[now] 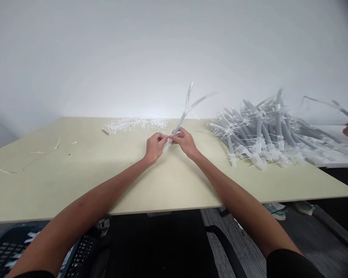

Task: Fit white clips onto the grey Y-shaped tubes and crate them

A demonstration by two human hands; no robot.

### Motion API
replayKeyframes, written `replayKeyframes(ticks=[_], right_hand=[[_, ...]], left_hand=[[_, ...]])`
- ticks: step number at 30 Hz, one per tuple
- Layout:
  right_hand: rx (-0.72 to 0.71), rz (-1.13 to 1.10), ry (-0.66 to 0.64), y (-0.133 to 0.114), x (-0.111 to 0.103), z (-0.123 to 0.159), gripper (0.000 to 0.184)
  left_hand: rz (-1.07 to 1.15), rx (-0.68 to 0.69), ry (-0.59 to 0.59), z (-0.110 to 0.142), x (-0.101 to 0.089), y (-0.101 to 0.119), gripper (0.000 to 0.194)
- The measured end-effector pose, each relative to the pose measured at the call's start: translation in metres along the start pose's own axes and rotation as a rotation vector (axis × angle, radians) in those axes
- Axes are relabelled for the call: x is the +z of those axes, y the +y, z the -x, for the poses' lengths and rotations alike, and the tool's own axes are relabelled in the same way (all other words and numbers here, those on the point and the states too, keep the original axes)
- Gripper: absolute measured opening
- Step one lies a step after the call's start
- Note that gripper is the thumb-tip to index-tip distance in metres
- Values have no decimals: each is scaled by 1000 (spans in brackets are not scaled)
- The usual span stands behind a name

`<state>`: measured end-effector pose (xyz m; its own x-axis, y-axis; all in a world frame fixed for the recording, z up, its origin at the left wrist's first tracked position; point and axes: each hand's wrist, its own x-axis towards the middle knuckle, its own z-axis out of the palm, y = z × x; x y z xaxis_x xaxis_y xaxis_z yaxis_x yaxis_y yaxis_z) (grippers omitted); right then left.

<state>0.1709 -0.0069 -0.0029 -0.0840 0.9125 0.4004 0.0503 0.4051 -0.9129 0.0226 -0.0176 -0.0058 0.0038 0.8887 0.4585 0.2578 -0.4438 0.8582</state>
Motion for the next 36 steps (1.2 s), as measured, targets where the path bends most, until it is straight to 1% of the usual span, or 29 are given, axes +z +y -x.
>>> replayKeyframes(ticks=[7, 10, 12, 16, 18, 21, 25, 28, 31, 36], right_hand=[[-17, 38, 30, 7, 0, -1, 30], [14, -6, 32, 9, 0, -2, 31], [69, -68, 26, 10, -2, -3, 34], [174, -269, -21, 6, -7, -4, 37], [197, -367, -48, 0, -10, -4, 36], [213, -473, -85, -12, -12, -3, 31], [218, -569, -134, -28, -13, 1, 23], [203, -623, -199, -36, -13, 4, 21], [176, -617, -215, -39, -12, 5, 23], [152, -527, -175, -41, -12, 6, 26]], left_hand=[[-95, 64, -11, 1, 0, -1, 20], [-125, 75, -68, -6, -3, -7, 20], [-154, 69, -94, -13, -6, -14, 23], [-221, 34, -43, -29, -13, -27, 34], [-231, 13, -50, -32, -14, -30, 36], [-185, 15, -96, -27, -14, -25, 34], [-98, 47, -173, -13, -12, -9, 33], [-113, 102, -222, -5, -9, 2, 32], [-151, 136, -243, -3, -8, 7, 31], [-169, 114, -252, -2, -8, 1, 31]])
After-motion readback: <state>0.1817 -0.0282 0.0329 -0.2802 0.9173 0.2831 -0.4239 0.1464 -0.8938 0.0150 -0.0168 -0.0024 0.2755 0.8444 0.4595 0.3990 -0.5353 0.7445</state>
